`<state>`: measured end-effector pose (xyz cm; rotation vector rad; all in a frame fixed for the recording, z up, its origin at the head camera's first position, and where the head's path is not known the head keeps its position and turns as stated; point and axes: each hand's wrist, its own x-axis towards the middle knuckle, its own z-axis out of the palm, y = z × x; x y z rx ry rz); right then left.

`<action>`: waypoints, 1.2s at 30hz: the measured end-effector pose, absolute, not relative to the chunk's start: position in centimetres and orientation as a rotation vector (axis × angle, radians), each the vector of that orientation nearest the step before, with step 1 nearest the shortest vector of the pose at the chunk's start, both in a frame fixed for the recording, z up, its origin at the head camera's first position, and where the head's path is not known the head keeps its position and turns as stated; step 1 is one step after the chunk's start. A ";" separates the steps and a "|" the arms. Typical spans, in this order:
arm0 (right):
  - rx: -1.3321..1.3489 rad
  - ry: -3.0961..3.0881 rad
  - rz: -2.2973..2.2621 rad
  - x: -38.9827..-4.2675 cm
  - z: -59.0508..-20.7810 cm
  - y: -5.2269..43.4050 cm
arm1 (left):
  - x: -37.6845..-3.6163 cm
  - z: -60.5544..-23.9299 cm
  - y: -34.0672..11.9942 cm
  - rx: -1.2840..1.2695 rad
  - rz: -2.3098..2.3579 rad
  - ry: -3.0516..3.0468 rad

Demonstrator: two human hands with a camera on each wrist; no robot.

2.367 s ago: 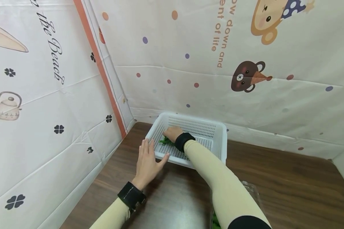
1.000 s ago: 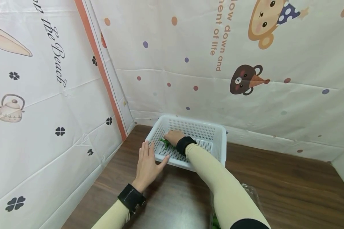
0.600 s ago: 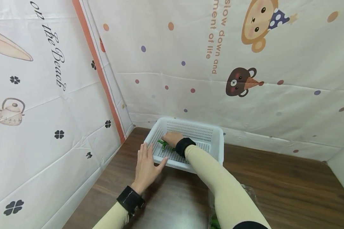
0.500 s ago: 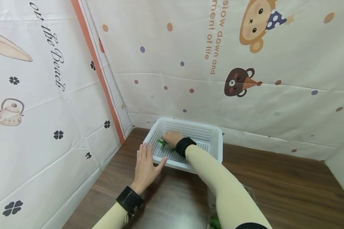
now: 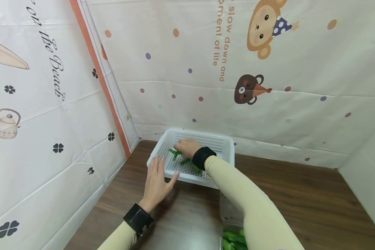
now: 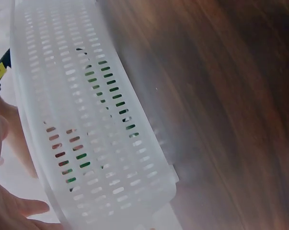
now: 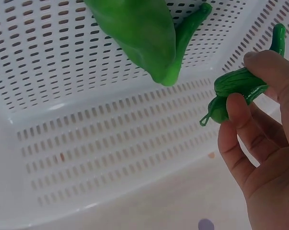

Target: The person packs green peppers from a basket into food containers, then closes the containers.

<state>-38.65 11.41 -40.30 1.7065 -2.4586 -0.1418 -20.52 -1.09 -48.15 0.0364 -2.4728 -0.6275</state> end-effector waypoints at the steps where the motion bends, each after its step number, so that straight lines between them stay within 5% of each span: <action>1: 1.705 -2.451 -0.152 -38.4 -40.1 11.6 | -20.5 -48.1 -1.0 0.019 -0.631 -2.466; 36: 1.556 -2.393 0.051 -29.6 -34.6 22.4 | -17.4 -47.6 3.8 -0.506 -0.797 -2.299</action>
